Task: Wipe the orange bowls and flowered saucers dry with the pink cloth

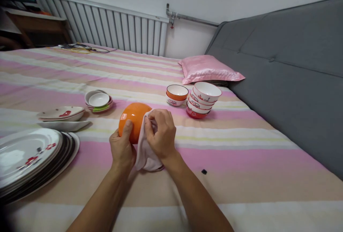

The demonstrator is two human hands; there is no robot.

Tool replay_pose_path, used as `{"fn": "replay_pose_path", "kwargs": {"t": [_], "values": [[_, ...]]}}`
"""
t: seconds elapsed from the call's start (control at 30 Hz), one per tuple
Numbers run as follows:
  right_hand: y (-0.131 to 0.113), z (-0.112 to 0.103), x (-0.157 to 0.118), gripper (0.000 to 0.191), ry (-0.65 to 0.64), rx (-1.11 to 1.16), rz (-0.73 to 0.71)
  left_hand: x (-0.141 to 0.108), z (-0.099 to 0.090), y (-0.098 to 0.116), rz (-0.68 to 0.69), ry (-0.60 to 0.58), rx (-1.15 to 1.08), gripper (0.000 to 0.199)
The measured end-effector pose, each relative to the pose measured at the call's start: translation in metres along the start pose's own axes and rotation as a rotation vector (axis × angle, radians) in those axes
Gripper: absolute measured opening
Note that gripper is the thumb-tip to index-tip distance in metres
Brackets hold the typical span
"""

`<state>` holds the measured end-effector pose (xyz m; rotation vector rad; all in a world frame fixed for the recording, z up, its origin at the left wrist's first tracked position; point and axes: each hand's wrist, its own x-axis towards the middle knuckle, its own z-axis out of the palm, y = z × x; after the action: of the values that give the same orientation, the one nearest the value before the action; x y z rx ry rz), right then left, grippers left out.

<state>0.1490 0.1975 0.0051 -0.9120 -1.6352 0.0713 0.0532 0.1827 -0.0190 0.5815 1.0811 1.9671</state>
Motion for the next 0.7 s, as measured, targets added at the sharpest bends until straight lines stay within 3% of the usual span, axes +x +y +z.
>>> {"fn": "replay_pose_path", "kwargs": {"t": [0.23,0.47,0.7], "values": [[0.003,0.003,-0.004,0.004,-0.112,-0.030,-0.139,0.004,0.006,0.012,-0.273,-0.008,-0.369,0.035],[0.007,0.004,-0.005,0.004,-0.155,-0.014,-0.180,0.012,0.006,0.023,-0.529,-0.025,-0.558,0.039],[0.016,-0.001,0.001,0.007,-0.180,0.128,-0.142,0.019,0.003,0.025,-0.559,-0.005,-0.608,0.041]]}}
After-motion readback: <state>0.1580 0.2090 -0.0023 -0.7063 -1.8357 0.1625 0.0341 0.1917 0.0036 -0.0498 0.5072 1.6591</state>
